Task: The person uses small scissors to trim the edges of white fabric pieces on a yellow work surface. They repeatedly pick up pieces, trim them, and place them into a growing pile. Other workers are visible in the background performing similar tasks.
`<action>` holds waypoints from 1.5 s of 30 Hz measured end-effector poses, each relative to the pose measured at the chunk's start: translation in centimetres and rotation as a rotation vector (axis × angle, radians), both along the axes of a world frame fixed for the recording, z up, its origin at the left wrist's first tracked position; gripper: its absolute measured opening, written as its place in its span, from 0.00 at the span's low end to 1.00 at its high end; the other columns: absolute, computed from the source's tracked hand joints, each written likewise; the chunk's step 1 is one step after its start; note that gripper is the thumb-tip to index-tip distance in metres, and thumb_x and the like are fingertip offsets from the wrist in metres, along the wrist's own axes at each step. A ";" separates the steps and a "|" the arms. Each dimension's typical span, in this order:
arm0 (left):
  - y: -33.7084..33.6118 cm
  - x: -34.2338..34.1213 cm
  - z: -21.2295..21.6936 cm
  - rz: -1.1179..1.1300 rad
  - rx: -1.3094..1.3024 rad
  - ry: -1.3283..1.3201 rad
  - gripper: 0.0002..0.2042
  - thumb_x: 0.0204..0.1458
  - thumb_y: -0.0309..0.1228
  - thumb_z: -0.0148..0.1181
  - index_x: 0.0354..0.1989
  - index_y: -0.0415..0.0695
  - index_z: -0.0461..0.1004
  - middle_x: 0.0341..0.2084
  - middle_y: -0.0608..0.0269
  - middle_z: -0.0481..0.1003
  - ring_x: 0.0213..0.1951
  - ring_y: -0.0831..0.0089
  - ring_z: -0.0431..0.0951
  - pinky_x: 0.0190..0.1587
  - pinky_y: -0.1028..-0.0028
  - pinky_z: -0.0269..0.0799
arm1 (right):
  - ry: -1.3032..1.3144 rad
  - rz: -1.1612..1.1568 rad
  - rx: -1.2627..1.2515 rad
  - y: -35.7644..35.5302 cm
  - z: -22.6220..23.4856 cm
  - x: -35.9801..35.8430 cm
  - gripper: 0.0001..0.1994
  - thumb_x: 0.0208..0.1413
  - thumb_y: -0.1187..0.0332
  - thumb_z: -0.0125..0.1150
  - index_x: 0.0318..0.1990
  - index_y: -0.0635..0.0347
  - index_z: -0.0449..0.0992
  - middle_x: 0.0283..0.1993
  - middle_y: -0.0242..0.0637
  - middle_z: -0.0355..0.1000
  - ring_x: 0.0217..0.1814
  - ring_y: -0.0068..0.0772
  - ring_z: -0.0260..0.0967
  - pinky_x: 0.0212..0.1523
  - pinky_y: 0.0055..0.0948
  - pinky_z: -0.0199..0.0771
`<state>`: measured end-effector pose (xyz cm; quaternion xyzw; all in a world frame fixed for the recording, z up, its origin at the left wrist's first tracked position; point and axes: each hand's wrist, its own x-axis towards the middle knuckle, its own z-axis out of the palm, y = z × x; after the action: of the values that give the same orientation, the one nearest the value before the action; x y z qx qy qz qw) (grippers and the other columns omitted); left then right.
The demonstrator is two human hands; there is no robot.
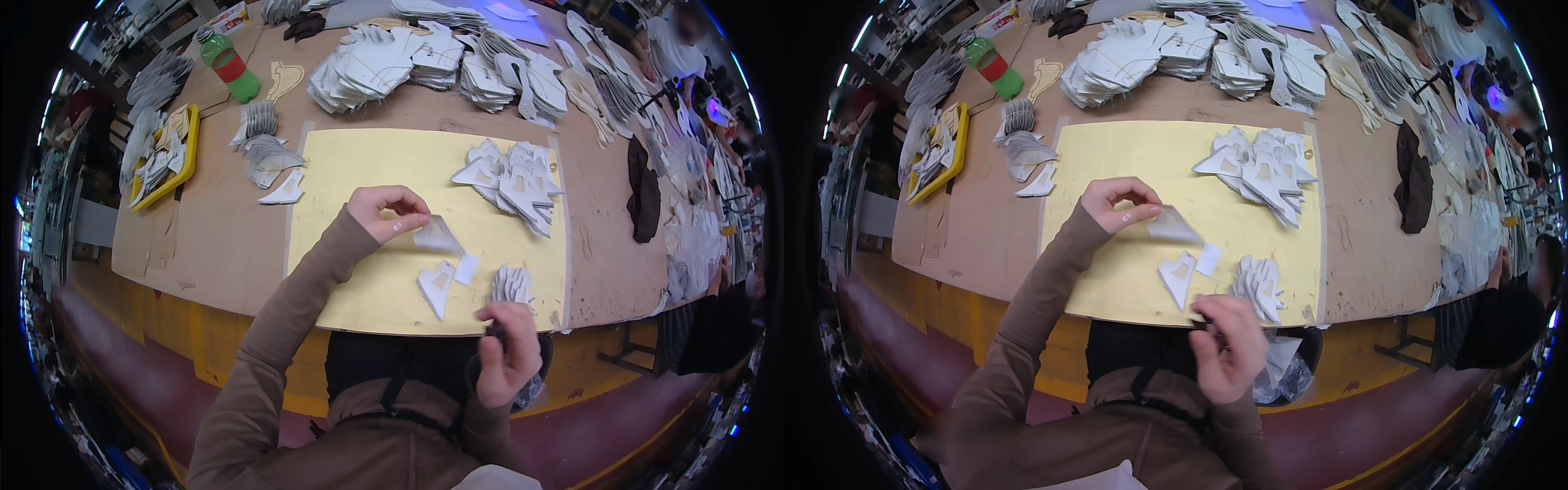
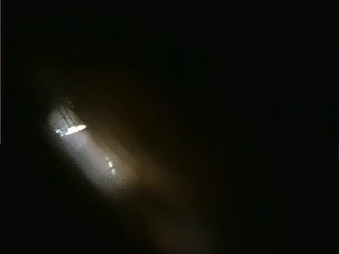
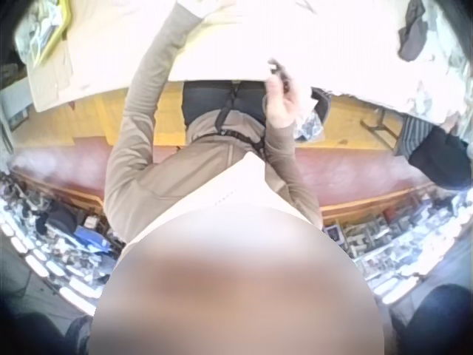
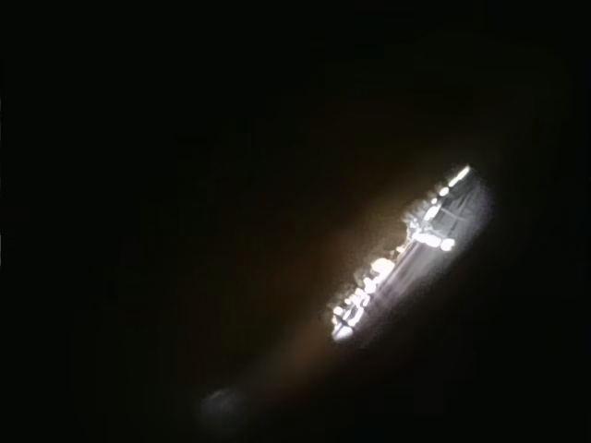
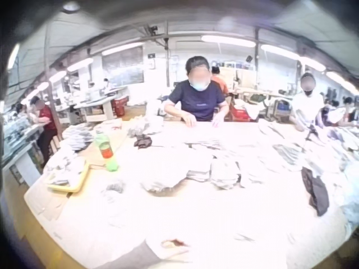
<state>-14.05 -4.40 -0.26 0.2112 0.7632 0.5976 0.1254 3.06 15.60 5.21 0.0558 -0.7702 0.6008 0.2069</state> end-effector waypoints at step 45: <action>1.2 2.4 0.0 -0.296 0.486 -0.825 0.06 0.54 0.22 0.63 0.37 0.32 0.77 0.31 0.58 0.78 0.33 0.75 0.79 0.40 0.77 0.76 | 0.021 -0.177 0.330 -2.7 -4.3 -4.3 0.13 0.52 0.81 0.63 0.46 0.63 0.81 0.36 0.40 0.73 0.30 0.32 0.71 0.31 0.27 0.70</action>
<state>-11.62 -3.21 -0.22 0.0863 0.4506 0.7676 0.4477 -1.25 12.93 0.91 0.0273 -0.8579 0.4452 0.2551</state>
